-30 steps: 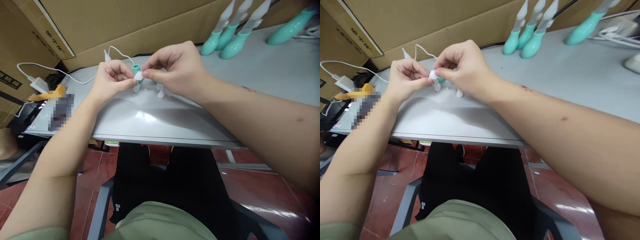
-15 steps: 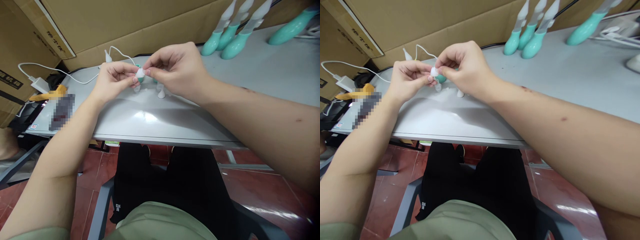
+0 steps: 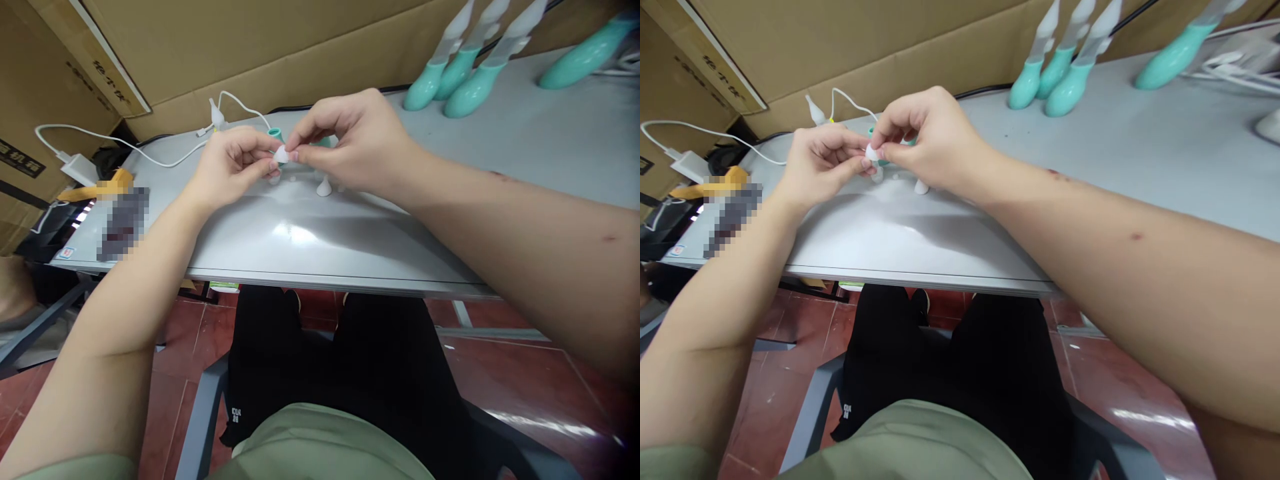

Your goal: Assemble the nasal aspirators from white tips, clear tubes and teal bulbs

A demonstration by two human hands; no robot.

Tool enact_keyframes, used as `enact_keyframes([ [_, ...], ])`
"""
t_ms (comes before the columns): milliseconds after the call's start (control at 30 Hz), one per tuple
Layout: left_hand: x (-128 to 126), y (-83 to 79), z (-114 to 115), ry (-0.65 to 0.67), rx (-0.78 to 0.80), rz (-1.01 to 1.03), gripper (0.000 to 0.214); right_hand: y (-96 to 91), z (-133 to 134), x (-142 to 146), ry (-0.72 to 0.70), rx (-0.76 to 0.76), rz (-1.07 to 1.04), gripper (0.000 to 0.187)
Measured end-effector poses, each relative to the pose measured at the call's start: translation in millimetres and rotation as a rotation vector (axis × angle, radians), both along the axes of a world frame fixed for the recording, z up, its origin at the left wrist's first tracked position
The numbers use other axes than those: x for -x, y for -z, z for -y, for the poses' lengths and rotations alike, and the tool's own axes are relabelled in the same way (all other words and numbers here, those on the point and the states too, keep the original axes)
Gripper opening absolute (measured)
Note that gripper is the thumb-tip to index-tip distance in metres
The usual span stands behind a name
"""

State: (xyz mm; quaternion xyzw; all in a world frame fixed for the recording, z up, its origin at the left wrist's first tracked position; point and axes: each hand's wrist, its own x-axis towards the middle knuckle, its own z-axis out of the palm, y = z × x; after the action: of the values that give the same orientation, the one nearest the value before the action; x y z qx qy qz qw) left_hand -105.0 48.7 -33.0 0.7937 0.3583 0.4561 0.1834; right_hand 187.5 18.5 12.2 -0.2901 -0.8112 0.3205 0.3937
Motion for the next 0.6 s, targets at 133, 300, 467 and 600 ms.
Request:
enact_keyframes([
  [133,-4,-3.3,2,-0.052,-0.102,-0.011,0.033,0.5,-4,0,-0.059,0.098,-0.142,0.035],
  [300,-6,-11.3,14,-0.092,-0.164,-0.065,0.025,-1.1,-6,-1,-0.085,0.192,-0.131,0.045],
  [467,-2,-15.1,21,-0.13,-0.222,-0.154,0.02,-1.2,-9,-1,-0.09,0.173,-0.125,0.042],
  [600,2,-11.2,15,-0.087,-0.271,-0.157,0.022,-1.0,-7,-4,-0.089,0.203,-0.129,0.03],
])
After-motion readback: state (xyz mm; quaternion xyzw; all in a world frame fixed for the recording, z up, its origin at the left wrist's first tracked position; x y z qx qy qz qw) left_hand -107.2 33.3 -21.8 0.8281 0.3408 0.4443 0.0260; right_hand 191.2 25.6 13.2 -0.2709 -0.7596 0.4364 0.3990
